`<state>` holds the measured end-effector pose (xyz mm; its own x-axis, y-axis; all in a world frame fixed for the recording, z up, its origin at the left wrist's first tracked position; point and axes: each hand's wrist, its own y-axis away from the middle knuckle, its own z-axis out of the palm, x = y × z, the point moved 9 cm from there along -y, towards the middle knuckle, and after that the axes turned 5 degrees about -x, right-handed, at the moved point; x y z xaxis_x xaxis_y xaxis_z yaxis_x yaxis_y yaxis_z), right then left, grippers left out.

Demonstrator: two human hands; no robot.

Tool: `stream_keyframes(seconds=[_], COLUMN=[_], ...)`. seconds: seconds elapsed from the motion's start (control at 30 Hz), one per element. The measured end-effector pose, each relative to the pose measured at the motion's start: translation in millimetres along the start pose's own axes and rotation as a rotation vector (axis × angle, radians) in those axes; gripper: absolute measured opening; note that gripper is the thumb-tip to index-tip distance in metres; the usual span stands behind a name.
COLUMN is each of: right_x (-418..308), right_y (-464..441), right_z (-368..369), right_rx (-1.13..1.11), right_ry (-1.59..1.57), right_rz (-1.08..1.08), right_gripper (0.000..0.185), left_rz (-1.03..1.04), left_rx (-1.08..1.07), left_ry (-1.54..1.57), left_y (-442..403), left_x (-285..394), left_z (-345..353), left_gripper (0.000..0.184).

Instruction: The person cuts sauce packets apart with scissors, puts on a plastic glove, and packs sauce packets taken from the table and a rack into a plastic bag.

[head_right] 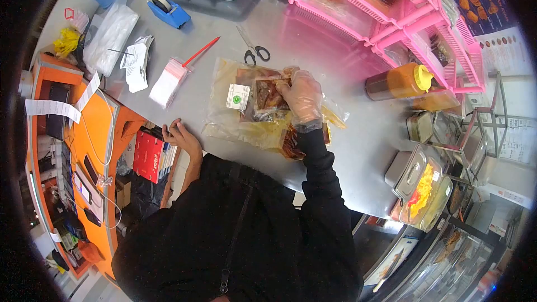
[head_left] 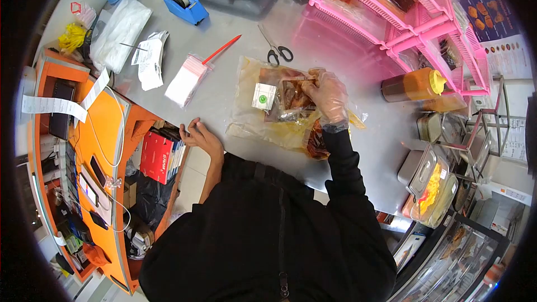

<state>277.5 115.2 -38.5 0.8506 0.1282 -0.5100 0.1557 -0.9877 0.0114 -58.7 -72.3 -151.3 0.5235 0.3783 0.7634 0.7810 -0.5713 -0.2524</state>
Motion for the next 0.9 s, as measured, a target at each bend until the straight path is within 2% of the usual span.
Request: stream_keyframes(seconds=[0.07, 0.17, 0.3, 0.5, 0.63, 0.73, 0.9], right_x=[-1.1, -0.7, -7.3, -23.0, -34.1, -44.8, -65.4], right_y=[1.3, 8.5, 22.3, 32.8, 28.5, 19.9, -2.1], right_z=[-3.5, -14.5, -37.0, -78.3, -77.3, -44.5, 10.8], right_rx=[0.031, 0.110, 0.202, 0.242, 0.166, 0.181, -0.099], right_ry=[-0.020, -0.064, -0.172, 0.059, 0.109, 0.144, 0.112], right_rz=[0.010, 0.062, 0.085, 0.039, 0.050, -0.151, -0.147], right_gripper=[0.026, 0.020, 0.016, 0.015, 0.014, 0.012, 0.016], left_rz=[0.011, 0.029, -0.005, 0.004, -0.014, -0.010, -0.029], left_rx=[0.023, -0.051, 0.017, -0.003, -0.021, -0.019, -0.023], left_ry=[0.014, -0.021, 0.004, 0.012, 0.008, 0.019, 0.036], left_y=[0.6, -0.2, 1.4, 1.6, -0.4, 0.5, 0.0], left_x=[-1.4, -6.9, 3.0, -12.1, -7.9, -3.2, -7.9], left_z=[-0.6, 5.1, -2.6, 1.1, 3.1, 1.6, 2.5], left_gripper=[0.028, 0.029, 0.027, 0.027, 0.027, 0.026, 0.026])
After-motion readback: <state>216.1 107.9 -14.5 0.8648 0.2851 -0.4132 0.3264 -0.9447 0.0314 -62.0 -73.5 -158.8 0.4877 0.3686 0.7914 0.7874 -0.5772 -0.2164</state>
